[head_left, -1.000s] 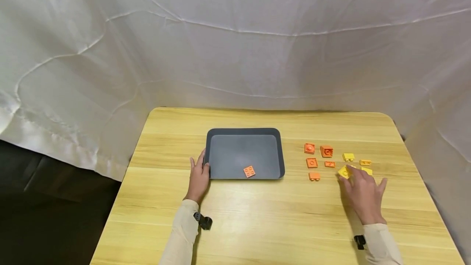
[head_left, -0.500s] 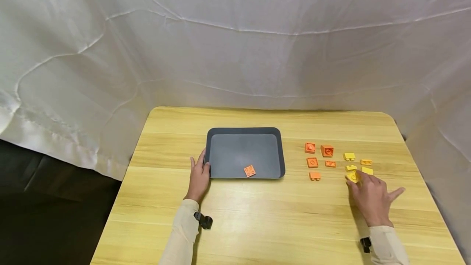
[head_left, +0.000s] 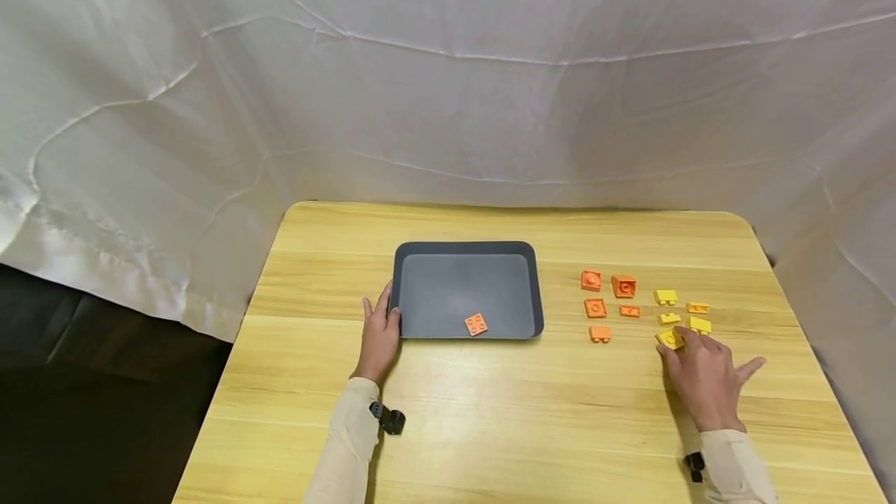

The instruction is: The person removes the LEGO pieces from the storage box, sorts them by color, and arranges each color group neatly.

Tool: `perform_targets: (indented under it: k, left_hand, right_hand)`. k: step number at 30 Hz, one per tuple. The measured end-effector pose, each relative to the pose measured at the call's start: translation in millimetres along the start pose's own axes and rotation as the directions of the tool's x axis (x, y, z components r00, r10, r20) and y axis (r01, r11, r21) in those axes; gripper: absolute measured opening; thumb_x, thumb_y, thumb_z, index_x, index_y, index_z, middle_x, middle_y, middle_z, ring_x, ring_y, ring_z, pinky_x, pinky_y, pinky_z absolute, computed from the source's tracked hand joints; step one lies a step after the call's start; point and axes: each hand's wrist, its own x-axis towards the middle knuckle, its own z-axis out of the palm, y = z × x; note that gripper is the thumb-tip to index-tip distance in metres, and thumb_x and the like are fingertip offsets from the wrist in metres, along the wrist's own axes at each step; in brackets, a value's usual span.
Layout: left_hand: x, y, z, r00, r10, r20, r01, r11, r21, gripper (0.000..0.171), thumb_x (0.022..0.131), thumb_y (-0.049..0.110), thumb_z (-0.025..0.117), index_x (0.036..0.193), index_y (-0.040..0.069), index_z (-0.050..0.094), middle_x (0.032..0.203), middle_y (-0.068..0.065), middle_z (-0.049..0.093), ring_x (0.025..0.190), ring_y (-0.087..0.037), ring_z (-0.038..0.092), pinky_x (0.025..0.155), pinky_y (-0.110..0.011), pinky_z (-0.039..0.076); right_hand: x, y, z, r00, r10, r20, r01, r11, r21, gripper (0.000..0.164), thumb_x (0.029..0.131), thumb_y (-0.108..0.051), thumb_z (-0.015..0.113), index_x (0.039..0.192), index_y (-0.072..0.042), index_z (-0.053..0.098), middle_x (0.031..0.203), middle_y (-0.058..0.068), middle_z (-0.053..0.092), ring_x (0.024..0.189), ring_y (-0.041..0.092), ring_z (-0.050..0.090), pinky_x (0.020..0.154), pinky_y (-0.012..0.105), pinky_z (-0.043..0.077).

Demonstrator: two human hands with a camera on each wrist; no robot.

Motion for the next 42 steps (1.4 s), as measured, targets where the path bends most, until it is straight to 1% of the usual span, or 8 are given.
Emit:
perform_targets:
  k: [8, 12, 15, 19, 20, 23, 26, 42]
  left_hand:
    - [-0.2, -0.1, 0.4, 1.000, -0.001, 0.000, 0.001, 1.000, -0.001, 0.054, 0.110, 0.012, 0.044, 0.163, 0.012, 0.036, 0.161, -0.013, 0.042, 0.158, -0.040, 0.000, 0.128, -0.058, -0.001]
    - [0.0, -0.8, 0.5, 1.000, 0.007, -0.004, -0.007, 1.000, 0.000, 0.053, 0.110, 0.012, 0.044, 0.163, 0.011, 0.037, 0.161, -0.014, 0.042, 0.157, -0.041, 0.001, 0.128, -0.058, -0.001]
    - [-0.1, -1.0, 0.8, 1.000, -0.003, -0.001, 0.003, 1.000, 0.002, 0.053, 0.110, 0.013, 0.044, 0.163, 0.012, 0.037, 0.162, -0.013, 0.041, 0.157, -0.042, -0.003, 0.127, -0.060, 0.000]
    - [-0.1, -0.9, 1.2, 1.000, -0.010, -0.002, 0.010, 1.000, 0.004, 0.053, 0.110, 0.013, 0.044, 0.163, 0.013, 0.037, 0.162, -0.012, 0.041, 0.157, -0.041, -0.004, 0.127, -0.060, 0.000]
    - [-0.1, -0.8, 1.2, 1.000, -0.010, -0.003, 0.010, 1.000, 0.003, 0.053, 0.110, 0.013, 0.044, 0.163, 0.013, 0.037, 0.162, -0.012, 0.041, 0.157, -0.041, -0.005, 0.127, -0.060, 0.000]
    - [0.0, -0.5, 1.2, 1.000, -0.014, -0.004, 0.014, 1.000, 0.005, 0.053, 0.110, 0.014, 0.044, 0.163, 0.013, 0.037, 0.162, -0.012, 0.041, 0.157, -0.041, -0.005, 0.127, -0.061, 0.001]
    - [0.2, -0.2, 1.2, 1.000, -0.017, -0.004, 0.017, 1.000, 0.007, 0.053, 0.110, 0.014, 0.044, 0.163, 0.014, 0.037, 0.162, -0.012, 0.041, 0.157, -0.041, -0.005, 0.127, -0.061, 0.001]
    - [1.6, -2.8, 1.6, 1.000, 0.010, -0.007, -0.010, 1.000, 0.017, 0.054, 0.109, 0.012, 0.044, 0.163, 0.012, 0.037, 0.161, -0.013, 0.043, 0.158, -0.039, 0.003, 0.128, -0.056, -0.002]
  right_hand:
    - [-0.7, -1.7, -2.0, 1.000, -0.020, -0.017, 0.020, 1.000, 0.014, 0.038, 0.083, -0.011, 0.088, 0.111, 0.005, 0.069, 0.096, 0.037, 0.067, 0.099, 0.069, 0.056, 0.097, 0.094, -0.009]
    - [-1.4, -3.4, -1.7, 0.999, -0.031, -0.032, 0.031, 0.999, 0.016, 0.040, 0.083, -0.011, 0.087, 0.114, 0.005, 0.068, 0.105, 0.038, 0.066, 0.102, 0.069, 0.055, 0.099, 0.094, -0.007]
    - [-1.8, -4.3, -1.2, 0.998, -0.040, -0.046, 0.041, 0.999, 0.027, 0.042, 0.084, -0.010, 0.086, 0.118, 0.005, 0.066, 0.115, 0.040, 0.063, 0.104, 0.067, 0.055, 0.103, 0.093, -0.002]
    - [-1.2, -4.5, 0.3, 0.995, -0.062, -0.079, 0.066, 0.996, 0.051, 0.043, 0.083, -0.006, 0.085, 0.120, 0.006, 0.066, 0.119, 0.042, 0.060, 0.101, 0.066, 0.056, 0.106, 0.091, 0.012]
    - [-0.7, -4.4, 0.7, 0.994, -0.071, -0.088, 0.076, 0.996, 0.056, 0.044, 0.083, -0.005, 0.086, 0.119, 0.007, 0.066, 0.119, 0.042, 0.061, 0.101, 0.066, 0.056, 0.106, 0.087, 0.020]
    - [0.5, -4.4, 1.3, 0.987, -0.102, -0.122, 0.110, 0.992, 0.062, 0.047, 0.079, -0.003, 0.087, 0.119, 0.008, 0.065, 0.116, 0.042, 0.061, 0.100, 0.063, 0.058, 0.096, 0.080, 0.037]
    - [1.8, -4.2, 1.1, 0.977, -0.138, -0.160, 0.149, 0.987, 0.056, 0.050, 0.076, -0.001, 0.089, 0.119, 0.010, 0.065, 0.113, 0.042, 0.062, 0.097, 0.061, 0.060, 0.080, 0.076, 0.043]
    - [6.3, -8.0, 4.3, 0.963, -0.182, -0.199, 0.194, 0.980, 0.039, 0.052, 0.073, -0.001, 0.090, 0.118, 0.008, 0.067, 0.110, 0.041, 0.064, 0.089, 0.061, 0.061, 0.068, 0.075, 0.047]
